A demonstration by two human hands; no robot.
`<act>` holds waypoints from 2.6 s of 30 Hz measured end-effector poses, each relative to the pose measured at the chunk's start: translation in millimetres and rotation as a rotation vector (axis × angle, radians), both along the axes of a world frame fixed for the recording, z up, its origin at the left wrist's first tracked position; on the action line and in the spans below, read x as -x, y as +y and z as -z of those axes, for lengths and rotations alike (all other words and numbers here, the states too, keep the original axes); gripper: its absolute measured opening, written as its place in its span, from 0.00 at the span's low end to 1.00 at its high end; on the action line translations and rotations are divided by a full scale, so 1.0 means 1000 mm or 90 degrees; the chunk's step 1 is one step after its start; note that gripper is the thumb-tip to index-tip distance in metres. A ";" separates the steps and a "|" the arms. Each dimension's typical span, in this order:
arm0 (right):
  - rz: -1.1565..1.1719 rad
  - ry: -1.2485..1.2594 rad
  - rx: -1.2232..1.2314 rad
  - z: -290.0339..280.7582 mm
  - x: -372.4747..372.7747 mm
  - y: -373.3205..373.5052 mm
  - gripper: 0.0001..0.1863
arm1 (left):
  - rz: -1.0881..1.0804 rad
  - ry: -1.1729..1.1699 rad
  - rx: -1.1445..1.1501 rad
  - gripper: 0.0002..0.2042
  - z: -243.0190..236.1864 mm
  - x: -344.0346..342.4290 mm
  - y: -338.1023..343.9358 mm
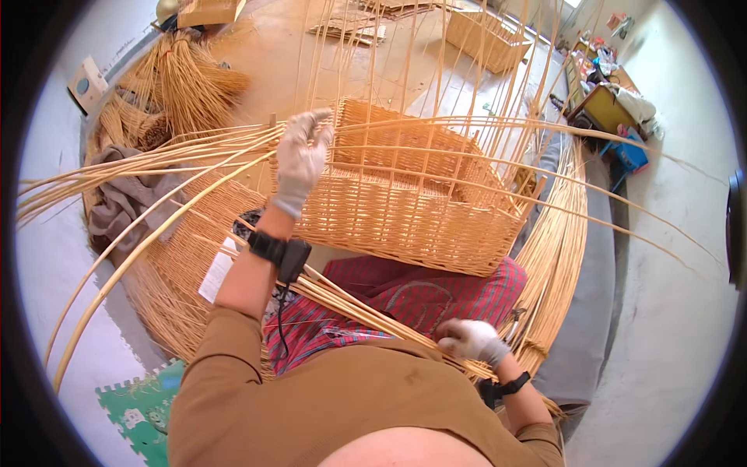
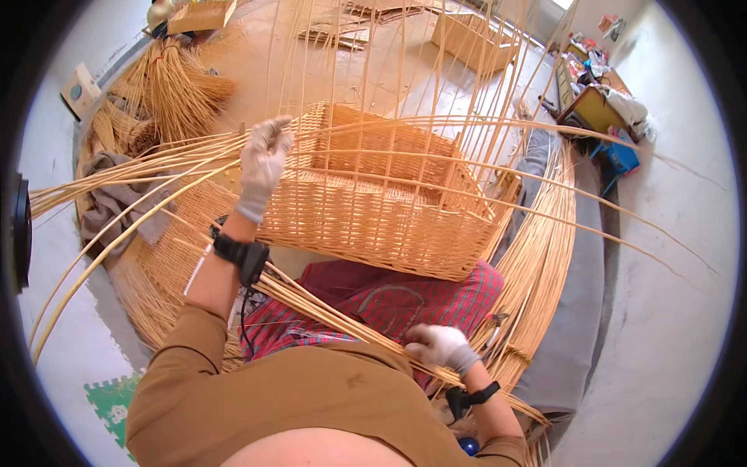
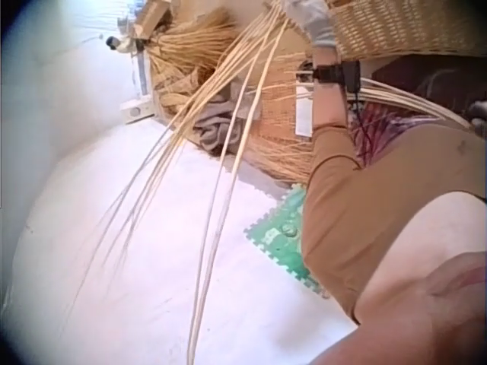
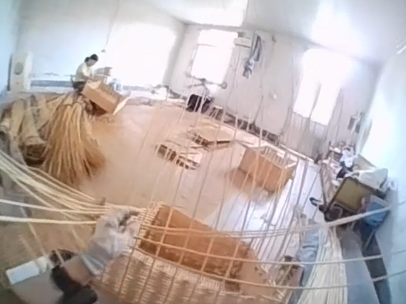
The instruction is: The recorder is weaving a large rectangular wicker or straw basket, inserting vertical supports and weaving horizontal strands.
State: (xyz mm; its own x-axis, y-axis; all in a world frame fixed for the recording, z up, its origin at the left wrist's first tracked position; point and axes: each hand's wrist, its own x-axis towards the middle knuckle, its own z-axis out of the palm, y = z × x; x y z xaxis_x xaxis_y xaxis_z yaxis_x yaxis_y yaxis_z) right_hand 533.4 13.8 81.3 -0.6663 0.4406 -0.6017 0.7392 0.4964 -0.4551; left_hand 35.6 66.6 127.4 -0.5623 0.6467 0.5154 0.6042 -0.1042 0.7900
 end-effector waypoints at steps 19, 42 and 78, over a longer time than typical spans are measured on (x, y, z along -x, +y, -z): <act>0.136 1.042 -0.030 -0.106 0.413 0.240 0.17 | 0.069 0.211 0.261 0.39 0.023 0.064 0.043; -0.309 0.577 -0.557 -0.135 0.279 0.172 0.18 | -0.018 -0.209 -0.166 0.11 0.042 0.029 0.025; 0.111 0.579 -0.088 -0.026 0.096 -0.004 0.08 | 0.323 0.246 0.190 0.04 0.057 -0.023 -0.094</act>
